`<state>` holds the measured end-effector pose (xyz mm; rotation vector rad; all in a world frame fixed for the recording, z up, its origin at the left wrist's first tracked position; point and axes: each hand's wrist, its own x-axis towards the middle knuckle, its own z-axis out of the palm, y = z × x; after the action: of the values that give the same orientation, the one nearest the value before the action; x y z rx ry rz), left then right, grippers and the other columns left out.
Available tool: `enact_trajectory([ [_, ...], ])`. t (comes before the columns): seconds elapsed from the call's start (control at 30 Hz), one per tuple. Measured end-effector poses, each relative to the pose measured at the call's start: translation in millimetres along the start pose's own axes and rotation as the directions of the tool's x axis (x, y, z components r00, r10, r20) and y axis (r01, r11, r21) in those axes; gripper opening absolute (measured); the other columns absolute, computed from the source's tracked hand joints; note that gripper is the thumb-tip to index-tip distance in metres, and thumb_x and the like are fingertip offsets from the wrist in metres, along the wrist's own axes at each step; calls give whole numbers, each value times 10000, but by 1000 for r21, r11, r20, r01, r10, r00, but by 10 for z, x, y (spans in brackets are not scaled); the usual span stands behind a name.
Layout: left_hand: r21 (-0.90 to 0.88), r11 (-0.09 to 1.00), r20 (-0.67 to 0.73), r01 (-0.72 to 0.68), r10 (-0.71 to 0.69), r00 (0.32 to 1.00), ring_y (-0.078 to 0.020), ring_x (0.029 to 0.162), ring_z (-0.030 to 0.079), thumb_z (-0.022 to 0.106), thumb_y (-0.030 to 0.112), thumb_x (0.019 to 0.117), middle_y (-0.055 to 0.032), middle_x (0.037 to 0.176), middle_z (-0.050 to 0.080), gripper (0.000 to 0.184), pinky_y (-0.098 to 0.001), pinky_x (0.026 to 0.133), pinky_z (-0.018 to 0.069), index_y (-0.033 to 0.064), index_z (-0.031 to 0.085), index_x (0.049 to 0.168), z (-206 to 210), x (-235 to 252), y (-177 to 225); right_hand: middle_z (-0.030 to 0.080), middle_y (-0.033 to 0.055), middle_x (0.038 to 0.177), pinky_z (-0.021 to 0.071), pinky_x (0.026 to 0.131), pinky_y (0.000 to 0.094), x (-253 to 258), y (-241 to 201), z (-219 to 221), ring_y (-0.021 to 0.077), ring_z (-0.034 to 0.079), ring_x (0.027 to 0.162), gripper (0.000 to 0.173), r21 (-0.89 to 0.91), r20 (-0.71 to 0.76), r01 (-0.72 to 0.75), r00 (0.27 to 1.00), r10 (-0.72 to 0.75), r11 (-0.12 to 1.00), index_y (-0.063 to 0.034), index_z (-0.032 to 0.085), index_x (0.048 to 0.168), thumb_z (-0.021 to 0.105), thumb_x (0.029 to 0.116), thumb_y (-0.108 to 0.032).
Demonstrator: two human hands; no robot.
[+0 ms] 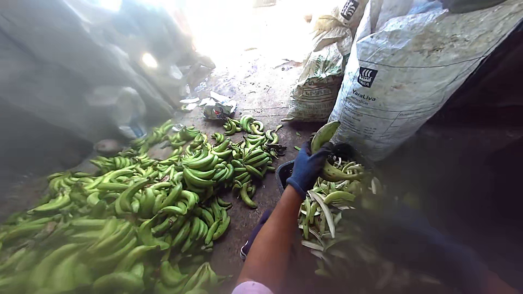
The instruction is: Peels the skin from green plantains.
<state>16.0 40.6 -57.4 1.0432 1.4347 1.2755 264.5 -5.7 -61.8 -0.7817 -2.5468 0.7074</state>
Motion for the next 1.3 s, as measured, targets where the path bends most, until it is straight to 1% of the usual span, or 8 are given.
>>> enact_trajectory([
  [0.2, -172, 983, 60, 64, -55, 997, -162, 831, 654, 564, 519, 982, -46, 1057, 676, 515, -357, 686, 563, 247, 496, 1414, -98, -38, -154, 690, 87, 1169, 530, 873, 537, 325, 307, 17, 234, 647, 1064, 361, 71, -70, 29, 997, -24, 997, -274, 737, 1192, 640, 875, -418],
  [0.3, -359, 927, 173, 110, -50, 984, -174, 778, 684, 564, 384, 1012, -60, 971, 689, 354, -350, 657, 604, 166, 576, 1291, -55, -150, -114, 677, -18, 894, 558, 723, 343, 387, 600, 38, 73, 631, 789, 218, 240, -95, -118, 985, 145, 963, -145, 716, 1088, 611, 946, -272],
  [0.5, 74, 995, -12, 68, -67, 998, -213, 835, 652, 747, 429, 893, -83, 1086, 680, 589, -429, 683, 553, 266, 522, 1413, 63, -227, -354, 728, 115, 965, 606, 706, 418, 425, 507, 188, 203, 711, 753, 404, 407, 173, -615, 778, 605, 675, -92, 575, 1357, 601, 1034, -333],
  [0.67, 133, 991, -68, 21, -12, 998, -223, 940, 677, 756, 440, 893, -90, 1176, 670, 631, -482, 780, 582, 247, 501, 1436, 62, -195, -445, 729, 19, 928, 615, 593, 295, 405, 433, 234, 116, 692, 681, 382, 656, -124, -253, 893, 432, 711, -112, 577, 1326, 640, 984, -269],
  [0.83, -44, 985, 0, -168, 168, 986, -164, 921, 664, 713, 387, 919, -47, 1170, 668, 605, -389, 741, 584, 278, 475, 1465, -16, -231, -297, 686, 86, 763, 539, 522, 313, 470, 509, 306, 153, 628, 551, 414, 302, 513, -795, 601, 613, 527, -116, 631, 1259, 464, 1079, -449],
  [0.97, -273, 935, 52, -227, 249, 967, -157, 1003, 674, 654, 357, 951, -71, 1141, 679, 604, -369, 890, 586, 78, 458, 1449, -92, -162, -78, 686, 13, 875, 564, 617, 258, 380, 550, 197, 82, 649, 686, 300, 545, 264, -536, 839, 475, 644, -127, 604, 1280, 504, 1055, -300],
  [1.1, -318, 936, 110, -149, 193, 975, -162, 969, 674, 461, 413, 1056, -70, 1132, 678, 502, -356, 823, 601, 102, 494, 1449, -134, -227, 42, 628, -25, 1344, 572, 919, 298, 240, 444, 45, 62, 639, 1106, 659, 456, -15, -211, 969, 245, 865, -248, 489, 1522, 688, 913, -402],
  [1.3, -104, 967, 182, -233, 249, 951, -35, 1017, 641, 321, 428, 1095, 55, 1306, 633, 465, -277, 841, 571, 275, 480, 1503, -79, -507, 90, 685, 14, 1051, 543, 690, 389, 251, 221, 9, 142, 645, 871, 579, 53, -27, -148, 988, 149, 988, -342, 599, 1426, 672, 878, -512],
])
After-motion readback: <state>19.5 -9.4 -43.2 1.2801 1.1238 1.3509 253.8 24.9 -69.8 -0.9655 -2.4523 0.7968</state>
